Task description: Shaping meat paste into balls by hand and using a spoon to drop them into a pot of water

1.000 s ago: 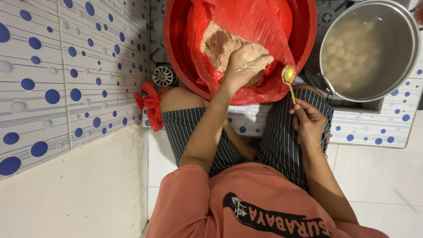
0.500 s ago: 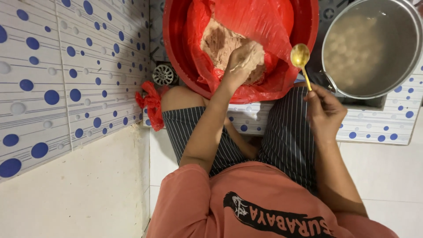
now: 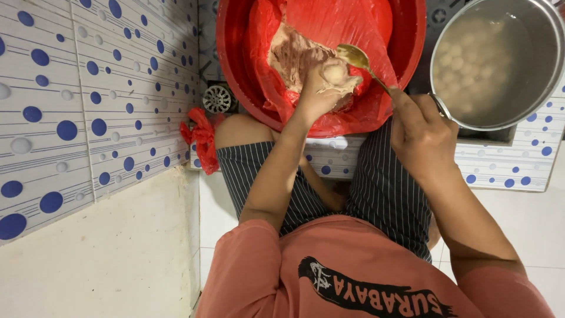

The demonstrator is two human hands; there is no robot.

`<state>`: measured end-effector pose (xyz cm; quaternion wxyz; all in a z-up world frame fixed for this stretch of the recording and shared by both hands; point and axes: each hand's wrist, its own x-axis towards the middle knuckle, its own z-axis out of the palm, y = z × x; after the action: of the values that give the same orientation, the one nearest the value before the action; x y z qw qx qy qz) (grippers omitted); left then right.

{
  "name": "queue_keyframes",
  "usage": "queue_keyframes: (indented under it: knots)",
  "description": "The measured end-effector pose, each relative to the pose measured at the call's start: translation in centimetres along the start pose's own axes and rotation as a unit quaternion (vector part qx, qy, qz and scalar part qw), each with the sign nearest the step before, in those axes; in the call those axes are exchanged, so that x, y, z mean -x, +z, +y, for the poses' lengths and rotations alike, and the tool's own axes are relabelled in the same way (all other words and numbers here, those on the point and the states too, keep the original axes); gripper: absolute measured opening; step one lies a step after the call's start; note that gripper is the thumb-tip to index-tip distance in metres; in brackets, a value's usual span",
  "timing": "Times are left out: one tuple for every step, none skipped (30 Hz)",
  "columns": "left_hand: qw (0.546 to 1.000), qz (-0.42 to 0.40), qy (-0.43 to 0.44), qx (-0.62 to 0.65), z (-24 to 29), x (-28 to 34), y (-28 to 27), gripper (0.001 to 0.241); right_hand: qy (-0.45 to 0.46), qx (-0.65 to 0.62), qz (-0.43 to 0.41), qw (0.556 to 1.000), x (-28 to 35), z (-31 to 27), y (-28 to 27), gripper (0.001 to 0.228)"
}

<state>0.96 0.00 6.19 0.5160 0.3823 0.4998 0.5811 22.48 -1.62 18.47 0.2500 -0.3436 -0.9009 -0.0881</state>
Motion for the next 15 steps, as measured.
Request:
queue_keyframes:
  knots:
    - [0.999, 0.017, -0.022, -0.044, 0.0, -0.1, 0.0, 0.021, -0.005, 0.012, 0.001, 1.000, -0.2, -0.1, 0.2, 0.040]
    - [0.995, 0.033, -0.044, -0.087, 0.0, -0.2, 0.0, 0.021, -0.009, 0.023, 0.002, 1.000, -0.3, -0.2, 0.5, 0.039]
    - [0.995, 0.032, -0.045, -0.088, -0.3, -0.3, 0.0, 0.021, -0.008, 0.023, 0.002, 1.000, -0.5, -0.4, 0.6, 0.039]
    - [0.992, 0.047, -0.044, -0.106, -0.7, -0.4, 0.0, 0.020, -0.007, 0.026, -0.009, 1.000, -0.6, -0.6, 0.8, 0.035]
    - [0.989, 0.062, -0.043, -0.125, -1.0, -0.5, 0.0, 0.021, -0.006, 0.028, -0.020, 0.999, -0.8, -0.9, 1.0, 0.031]
    - [0.989, 0.062, -0.043, -0.125, -1.4, -0.7, 0.0, 0.021, -0.005, 0.028, -0.020, 0.999, -0.7, -1.0, 1.2, 0.031]
    - [0.994, 0.058, -0.044, -0.075, -1.8, -0.8, 0.0, 0.010, 0.008, -0.034, -0.024, 0.999, -0.6, -1.2, 1.5, 0.030]
    - [0.997, 0.054, -0.046, -0.025, -2.3, -0.9, -0.1, 0.009, 0.021, -0.096, -0.029, 0.995, -0.5, -1.5, 1.8, 0.029]
    - [0.997, 0.053, -0.046, -0.026, -6.7, -1.7, -0.5, 0.009, 0.022, -0.096, -0.028, 0.995, -0.1, -1.3, 2.8, 0.029]
    - [0.986, 0.089, -0.034, -0.136, -11.1, -2.4, -0.8, 0.015, 0.065, -0.150, -0.038, 0.986, 0.4, -1.2, 3.8, 0.021]
    - [0.962, 0.122, -0.019, -0.244, -15.6, -3.2, -1.1, 0.028, 0.107, -0.202, -0.047, 0.972, 0.9, -1.0, 4.7, 0.013]
    - [0.962, 0.120, -0.019, -0.244, -13.2, -2.9, -1.2, 0.028, 0.109, -0.201, -0.046, 0.972, 1.1, -0.8, 4.8, 0.013]
    - [0.946, 0.108, -0.006, -0.306, -10.7, -2.7, -1.2, 0.025, 0.192, -0.291, -0.075, 0.934, 1.2, -0.7, 4.9, 0.013]
    - [0.926, 0.096, 0.008, -0.366, -8.3, -2.5, -1.3, 0.022, 0.270, -0.377, -0.102, 0.880, 1.5, -0.5, 5.0, 0.014]
    - [0.927, 0.090, 0.010, -0.365, -9.0, -2.3, -1.3, 0.022, 0.274, -0.373, -0.099, 0.881, 1.7, -0.2, 5.0, 0.014]
